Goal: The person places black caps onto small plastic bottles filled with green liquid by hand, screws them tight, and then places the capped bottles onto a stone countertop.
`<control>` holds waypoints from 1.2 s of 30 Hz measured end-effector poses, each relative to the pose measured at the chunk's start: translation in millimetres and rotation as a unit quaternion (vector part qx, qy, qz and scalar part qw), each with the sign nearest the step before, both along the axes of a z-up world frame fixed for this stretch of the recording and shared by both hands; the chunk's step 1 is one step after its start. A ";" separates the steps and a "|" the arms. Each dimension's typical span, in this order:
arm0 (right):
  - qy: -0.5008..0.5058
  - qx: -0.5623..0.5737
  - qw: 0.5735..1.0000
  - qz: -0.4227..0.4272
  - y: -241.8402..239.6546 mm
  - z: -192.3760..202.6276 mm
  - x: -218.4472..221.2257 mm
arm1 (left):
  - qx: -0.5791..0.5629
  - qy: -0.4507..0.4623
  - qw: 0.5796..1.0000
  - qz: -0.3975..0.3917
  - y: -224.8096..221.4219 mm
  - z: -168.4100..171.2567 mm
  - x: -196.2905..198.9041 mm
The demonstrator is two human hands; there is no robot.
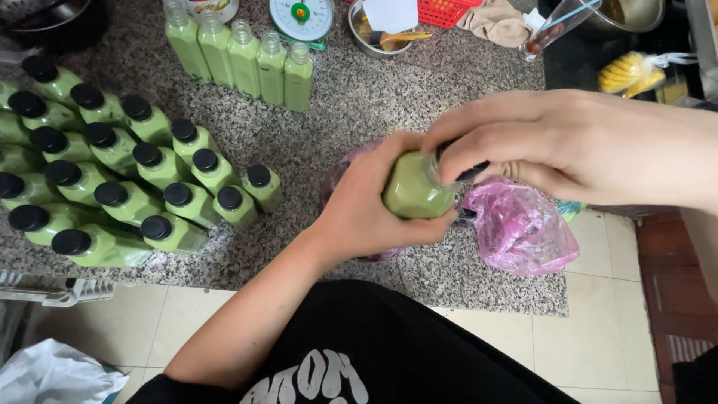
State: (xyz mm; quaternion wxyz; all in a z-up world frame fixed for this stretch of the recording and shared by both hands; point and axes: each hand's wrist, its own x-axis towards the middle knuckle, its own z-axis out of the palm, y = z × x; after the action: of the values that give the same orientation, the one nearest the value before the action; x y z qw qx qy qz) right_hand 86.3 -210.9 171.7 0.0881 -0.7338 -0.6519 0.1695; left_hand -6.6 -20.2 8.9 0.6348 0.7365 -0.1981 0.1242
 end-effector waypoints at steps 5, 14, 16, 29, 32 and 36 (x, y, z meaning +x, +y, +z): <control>0.051 -0.011 0.999 0.003 -2.9 2.0 7.1 | -0.038 0.032 0.998 -0.041 0.7 0.1 -2.3; -0.082 -0.033 0.993 -0.081 -0.1 -0.5 -12.0 | 0.018 0.040 0.999 0.002 1.8 4.7 -6.0; -0.109 -0.032 0.989 -0.094 0.6 0.8 -18.2 | 0.023 0.043 0.999 0.006 2.2 6.1 -7.6; 0.236 0.187 0.880 -0.367 -39.3 -151.9 -18.3 | -0.032 0.100 0.994 0.024 28.6 -69.5 -45.0; 0.402 0.182 0.796 -0.414 -25.4 -264.5 -37.7 | -0.033 0.128 0.989 0.066 39.4 -94.3 -63.0; 0.379 0.147 0.825 -0.393 39.8 -382.7 -90.4 | -0.051 0.159 0.982 0.092 51.0 -110.0 -84.6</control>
State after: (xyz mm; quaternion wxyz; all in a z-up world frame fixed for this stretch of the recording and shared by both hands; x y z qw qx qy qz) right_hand -4.1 -171.1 -211.0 0.4946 -0.7843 -0.2405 0.2872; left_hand -91.3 30.8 -101.0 0.6812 0.7282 -0.0194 0.0728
